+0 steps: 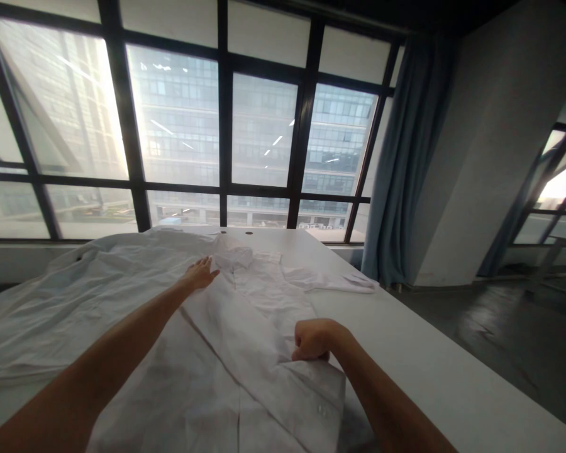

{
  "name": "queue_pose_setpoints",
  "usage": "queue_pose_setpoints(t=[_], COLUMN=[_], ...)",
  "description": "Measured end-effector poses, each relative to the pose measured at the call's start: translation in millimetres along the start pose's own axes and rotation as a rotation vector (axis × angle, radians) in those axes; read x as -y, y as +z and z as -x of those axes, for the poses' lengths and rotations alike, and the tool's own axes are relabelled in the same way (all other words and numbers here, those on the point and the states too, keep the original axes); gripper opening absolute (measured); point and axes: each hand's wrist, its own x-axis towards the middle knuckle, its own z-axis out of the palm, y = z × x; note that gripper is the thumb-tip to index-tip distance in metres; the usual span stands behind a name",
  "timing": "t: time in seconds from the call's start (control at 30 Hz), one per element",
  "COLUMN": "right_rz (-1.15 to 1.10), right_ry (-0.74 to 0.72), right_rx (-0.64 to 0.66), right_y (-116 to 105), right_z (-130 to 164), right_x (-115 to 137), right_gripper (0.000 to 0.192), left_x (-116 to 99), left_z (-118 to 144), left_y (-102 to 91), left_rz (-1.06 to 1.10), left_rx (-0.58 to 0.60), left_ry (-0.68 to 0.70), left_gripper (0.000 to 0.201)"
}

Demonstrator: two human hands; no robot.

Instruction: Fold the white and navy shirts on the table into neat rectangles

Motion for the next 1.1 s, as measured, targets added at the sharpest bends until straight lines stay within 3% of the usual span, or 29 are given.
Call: queue_pose_setpoints(t=[0.07, 0.13, 0.23, 0.3, 0.4, 0.5, 0.63, 0.77, 0.9, 1.0, 1.1], right_rz=[0.049, 0.15, 0.197, 0.144, 0.1, 0.079, 0.056, 0.044, -0.037, -0.085, -0.105], right_ry=[0.043, 0.025, -0.158, -0.358, -0.635, -0.719, -0.704, -0.675, -0.276, -0.056, -0.046], right_rx=[-0.103, -0.359, -0.688, -0.73, -0.654, -0.492, -0.403, -0.423, -0.613, -0.523, -0.409], right_y=[0.0, 0.3, 4.8, 12.9, 32.6, 52.4, 63.5, 58.7, 45.4, 35.1, 29.0], right_z=[5.6, 8.7, 5.0, -3.4, -19.7, -31.3, -31.1, -22.9, -14.4, -5.4, 3.6], right_x=[5.4, 12.9, 28.3, 39.0, 49.3, 49.8, 42.4, 33.4, 22.0, 11.0, 1.4], right_gripper=[0.016, 0.02, 0.029, 0.035, 0.063, 0.081, 0.084, 0.08, 0.045, 0.03, 0.022], left_x=[-3.3, -3.2, 1.3, 5.6, 11.9, 16.6, 20.3, 27.2, 40.4, 48.1, 50.5], left_z=[6.2, 9.8, 9.4, 7.1, 4.2, 3.6, 1.2, -11.1, -25.6, -33.2, -39.9], left_y=[6.5, 13.1, 20.9, 24.6, 28.1, 29.4, 29.4, 26.2, 20.1, 16.6, 14.2], left_rz=[-0.039, -0.053, -0.029, -0.001, 0.028, 0.036, 0.039, 0.151, 0.201, 0.212, 0.22], left_rx=[0.075, 0.161, 0.265, 0.268, 0.207, 0.183, 0.165, 0.012, -0.067, -0.042, -0.026], left_ry=[0.045, 0.059, 0.058, 0.047, 0.033, 0.009, 0.0, -0.047, -0.154, -0.214, -0.247], left_gripper=[0.073, 0.074, 0.074, 0.076, 0.08, 0.08, 0.08, 0.065, 0.049, 0.041, 0.035])
